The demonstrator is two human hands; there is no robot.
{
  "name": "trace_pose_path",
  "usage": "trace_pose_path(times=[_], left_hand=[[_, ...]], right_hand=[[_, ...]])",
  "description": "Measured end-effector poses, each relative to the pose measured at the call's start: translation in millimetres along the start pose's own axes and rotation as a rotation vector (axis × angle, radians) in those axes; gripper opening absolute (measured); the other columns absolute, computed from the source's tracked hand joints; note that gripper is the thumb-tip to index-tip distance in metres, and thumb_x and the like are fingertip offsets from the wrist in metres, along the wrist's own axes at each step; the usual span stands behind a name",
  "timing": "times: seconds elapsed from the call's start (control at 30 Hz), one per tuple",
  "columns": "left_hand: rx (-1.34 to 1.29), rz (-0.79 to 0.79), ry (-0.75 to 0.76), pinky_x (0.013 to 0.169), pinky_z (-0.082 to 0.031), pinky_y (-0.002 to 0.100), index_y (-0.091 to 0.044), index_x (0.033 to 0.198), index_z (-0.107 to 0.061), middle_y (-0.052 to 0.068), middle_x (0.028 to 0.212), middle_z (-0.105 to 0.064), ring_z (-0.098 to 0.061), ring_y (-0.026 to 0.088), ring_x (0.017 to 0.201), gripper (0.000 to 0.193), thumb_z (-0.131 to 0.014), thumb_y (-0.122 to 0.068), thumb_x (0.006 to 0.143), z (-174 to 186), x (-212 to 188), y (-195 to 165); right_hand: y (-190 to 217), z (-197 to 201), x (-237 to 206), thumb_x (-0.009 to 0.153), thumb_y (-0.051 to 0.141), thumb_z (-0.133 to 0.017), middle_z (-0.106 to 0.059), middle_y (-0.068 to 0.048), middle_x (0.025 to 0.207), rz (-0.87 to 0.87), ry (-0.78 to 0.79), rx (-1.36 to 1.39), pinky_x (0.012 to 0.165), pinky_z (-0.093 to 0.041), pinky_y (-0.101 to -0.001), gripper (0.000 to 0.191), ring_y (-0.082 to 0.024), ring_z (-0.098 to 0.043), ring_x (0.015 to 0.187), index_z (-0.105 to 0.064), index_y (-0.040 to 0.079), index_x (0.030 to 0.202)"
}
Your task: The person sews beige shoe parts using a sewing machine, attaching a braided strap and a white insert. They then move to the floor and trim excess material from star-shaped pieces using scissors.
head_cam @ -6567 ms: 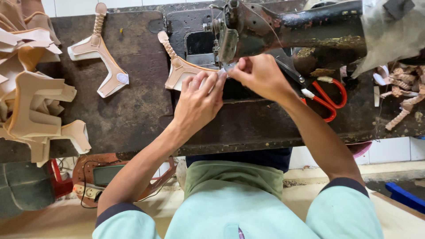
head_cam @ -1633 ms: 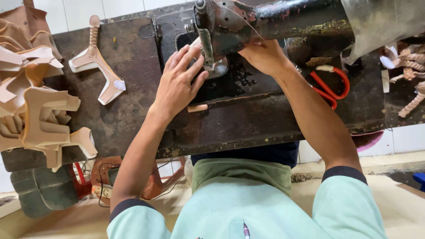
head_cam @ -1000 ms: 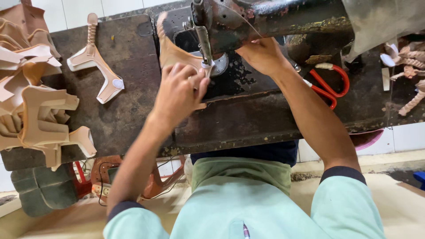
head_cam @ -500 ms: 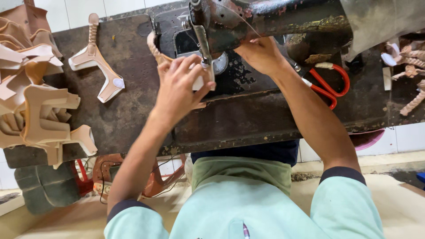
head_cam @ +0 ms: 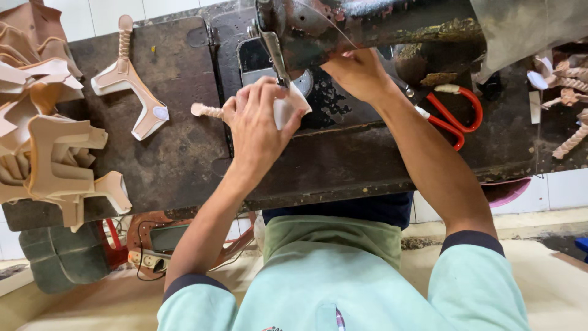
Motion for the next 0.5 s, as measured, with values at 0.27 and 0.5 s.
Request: trace_pose_path(times=[0.27, 0.5], left_hand=[[-0.209, -0.035, 0.260, 0.110, -0.035, 0.050, -0.009, 0.109, -0.051, 0.009, 0.118, -0.063, -0.051, 0.032, 0.125, 0.053, -0.092, -0.019, 0.076, -15.4, 28.1, 41.8], [-0.258, -0.225, 0.352, 0.123, -0.024, 0.060, -0.004, 0.115, -0.047, 0.012, 0.109, -0.061, -0.054, 0.037, 0.123, 0.057, -0.091, -0.018, 0.082, -13.9, 52.9, 50.8]], right_hand=[[-3.1, 3.9, -1.3, 0.104, 0.021, -0.071, -0.048, 0.004, 0.064, -0.397, -0.099, -0.240, 0.049, -0.025, -0.0277, 0.018, -0.007, -0.038, 0.055, -0.077, 0.006, 0.098], [136.7, -16.1, -46.0, 0.111, 0.007, -0.059, -0.072, -0.014, 0.119, 0.216, 0.033, -0.509, 0.086, -0.060, -0.0295, 0.022, -0.023, -0.075, 0.108, -0.054, -0.002, 0.130]])
Point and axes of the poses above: each hand's wrist, its own x-axis towards the middle knuckle, its own z-axis out of the back of the hand, y = z × x, the point moved 7 cm from there along x, towards the middle knuckle
